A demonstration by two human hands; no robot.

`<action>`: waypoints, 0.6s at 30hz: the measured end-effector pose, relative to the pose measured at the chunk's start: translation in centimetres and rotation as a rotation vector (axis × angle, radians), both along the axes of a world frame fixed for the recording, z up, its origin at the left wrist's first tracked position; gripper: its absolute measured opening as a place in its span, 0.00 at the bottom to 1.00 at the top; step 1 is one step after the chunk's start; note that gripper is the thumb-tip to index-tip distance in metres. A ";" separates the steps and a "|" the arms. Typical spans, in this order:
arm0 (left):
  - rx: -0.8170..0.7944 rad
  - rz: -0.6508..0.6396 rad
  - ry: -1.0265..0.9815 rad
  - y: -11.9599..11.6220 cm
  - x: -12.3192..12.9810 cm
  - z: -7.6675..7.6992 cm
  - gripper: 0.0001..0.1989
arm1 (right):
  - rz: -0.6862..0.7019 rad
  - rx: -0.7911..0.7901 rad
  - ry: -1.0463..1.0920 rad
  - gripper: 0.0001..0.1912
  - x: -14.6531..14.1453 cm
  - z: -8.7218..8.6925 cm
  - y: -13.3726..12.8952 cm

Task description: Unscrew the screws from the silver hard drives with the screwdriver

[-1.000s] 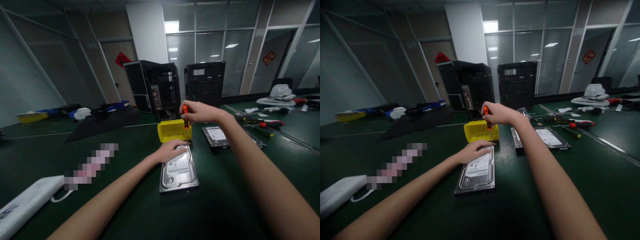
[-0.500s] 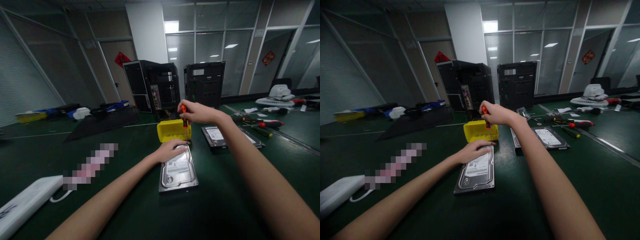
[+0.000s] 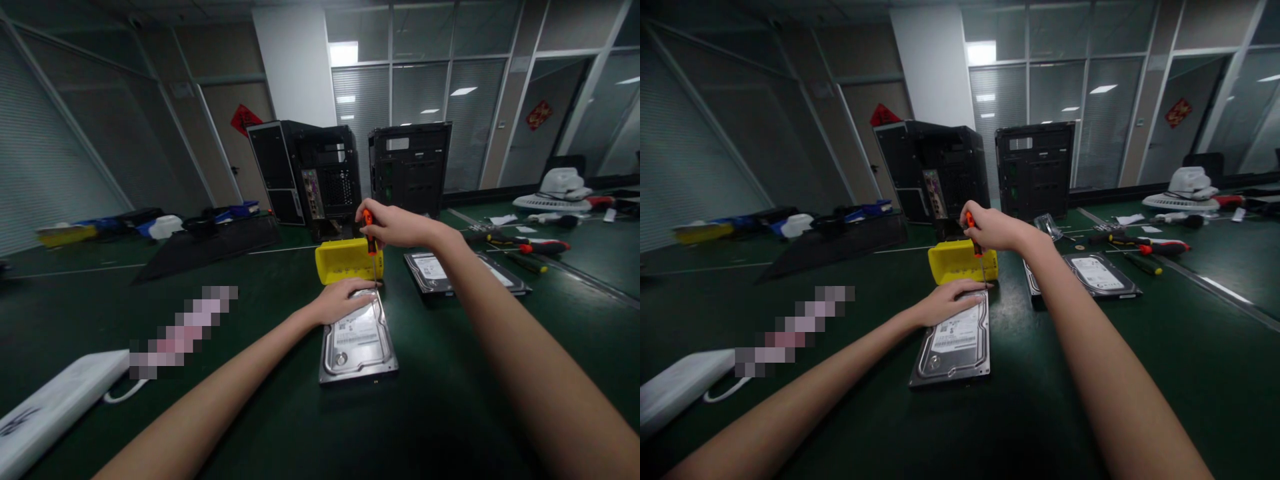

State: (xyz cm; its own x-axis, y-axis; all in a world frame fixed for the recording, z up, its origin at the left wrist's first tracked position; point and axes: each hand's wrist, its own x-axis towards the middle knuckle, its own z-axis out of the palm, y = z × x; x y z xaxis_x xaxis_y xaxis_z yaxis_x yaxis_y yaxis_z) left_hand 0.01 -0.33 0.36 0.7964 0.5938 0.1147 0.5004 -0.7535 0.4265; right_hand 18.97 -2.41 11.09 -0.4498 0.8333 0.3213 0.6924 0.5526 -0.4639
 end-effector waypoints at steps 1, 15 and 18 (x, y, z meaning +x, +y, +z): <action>0.000 0.003 0.004 0.0 0.0 0.0 0.21 | 0.001 -0.002 0.001 0.12 0.0 0.0 0.0; -0.024 0.005 -0.013 -0.2 0.0 0.2 0.21 | 0.028 -0.024 0.018 0.13 -0.1 0.1 -0.2; -0.026 -0.003 -0.010 -0.2 0.1 0.2 0.21 | 0.027 -0.020 0.008 0.13 -0.1 0.2 -0.3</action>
State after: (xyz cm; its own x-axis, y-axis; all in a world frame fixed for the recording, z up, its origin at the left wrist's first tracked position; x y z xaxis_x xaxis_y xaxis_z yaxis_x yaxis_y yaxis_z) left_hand 0.07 -0.49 0.58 0.7970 0.5943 0.1074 0.4936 -0.7435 0.4513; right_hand 18.85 -2.68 11.24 -0.4695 0.8273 0.3085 0.6738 0.5616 -0.4802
